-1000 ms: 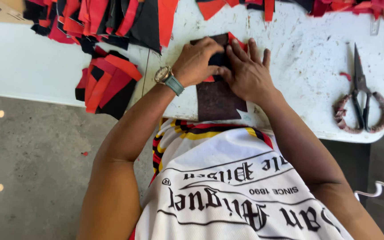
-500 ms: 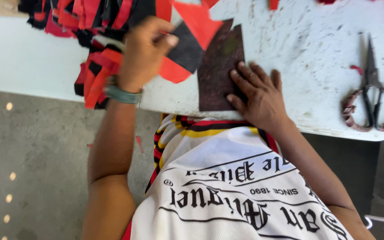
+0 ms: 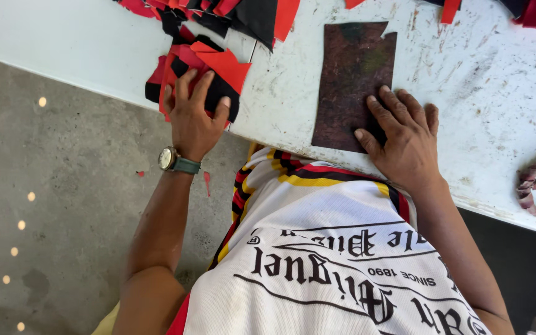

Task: The person picks red and black fabric scraps from a pile on the table and layers them one by one onto a dark backing board, pressing each piece down to build up a covering of overlapping scraps across the board.

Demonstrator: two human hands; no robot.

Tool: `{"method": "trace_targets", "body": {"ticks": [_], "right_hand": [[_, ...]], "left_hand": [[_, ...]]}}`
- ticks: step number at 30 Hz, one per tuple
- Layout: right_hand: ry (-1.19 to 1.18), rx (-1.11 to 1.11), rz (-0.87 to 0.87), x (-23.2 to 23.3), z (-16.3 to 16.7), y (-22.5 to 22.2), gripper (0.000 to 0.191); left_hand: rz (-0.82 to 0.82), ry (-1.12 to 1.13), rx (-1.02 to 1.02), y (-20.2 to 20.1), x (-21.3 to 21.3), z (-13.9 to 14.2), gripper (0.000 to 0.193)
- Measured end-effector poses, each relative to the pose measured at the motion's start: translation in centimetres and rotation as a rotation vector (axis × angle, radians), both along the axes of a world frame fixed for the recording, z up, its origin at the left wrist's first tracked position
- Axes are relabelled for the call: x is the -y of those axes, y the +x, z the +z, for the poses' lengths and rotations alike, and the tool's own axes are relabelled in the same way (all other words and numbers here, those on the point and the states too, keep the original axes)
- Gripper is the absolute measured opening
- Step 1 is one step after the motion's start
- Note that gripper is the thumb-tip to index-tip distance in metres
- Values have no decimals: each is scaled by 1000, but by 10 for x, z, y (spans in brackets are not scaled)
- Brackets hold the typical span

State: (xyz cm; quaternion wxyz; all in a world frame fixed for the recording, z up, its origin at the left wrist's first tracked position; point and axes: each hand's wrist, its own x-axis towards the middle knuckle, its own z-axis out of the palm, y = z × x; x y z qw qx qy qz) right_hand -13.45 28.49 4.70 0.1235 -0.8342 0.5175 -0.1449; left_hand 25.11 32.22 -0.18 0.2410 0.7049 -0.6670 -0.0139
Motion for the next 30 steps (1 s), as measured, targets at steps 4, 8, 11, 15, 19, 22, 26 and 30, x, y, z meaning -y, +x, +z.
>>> {"method": "trace_targets", "body": {"ticks": [4, 8, 11, 15, 19, 22, 26, 30], "right_hand": [[-50, 19, 12, 1, -2, 0, 59], [-80, 66, 17, 1, 1, -3, 58], [-73, 103, 42, 4, 5, -10, 53], [-41, 285, -68, 21, 10, -30, 45], [-216, 330, -216, 62, 16, -64, 40], [-415, 338, -242, 96, 20, -94, 38], [-484, 381, -358, 127, 19, -126, 32], [-516, 360, -378, 144, 12, -144, 32]], "left_hand": [[5, -35, -26, 10, 5, -13, 54], [3, 18, -25, 7, 12, 4, 52], [65, 237, -121, 3, 15, 31, 60], [-144, -100, 103, -18, 26, 64, 60], [-465, -183, -139, -71, 53, 78, 46], [-697, -84, -271, -127, 83, 76, 39], [-818, 11, -387, -183, 133, 62, 33], [-838, -67, -428, -230, 208, 44, 24]]}}
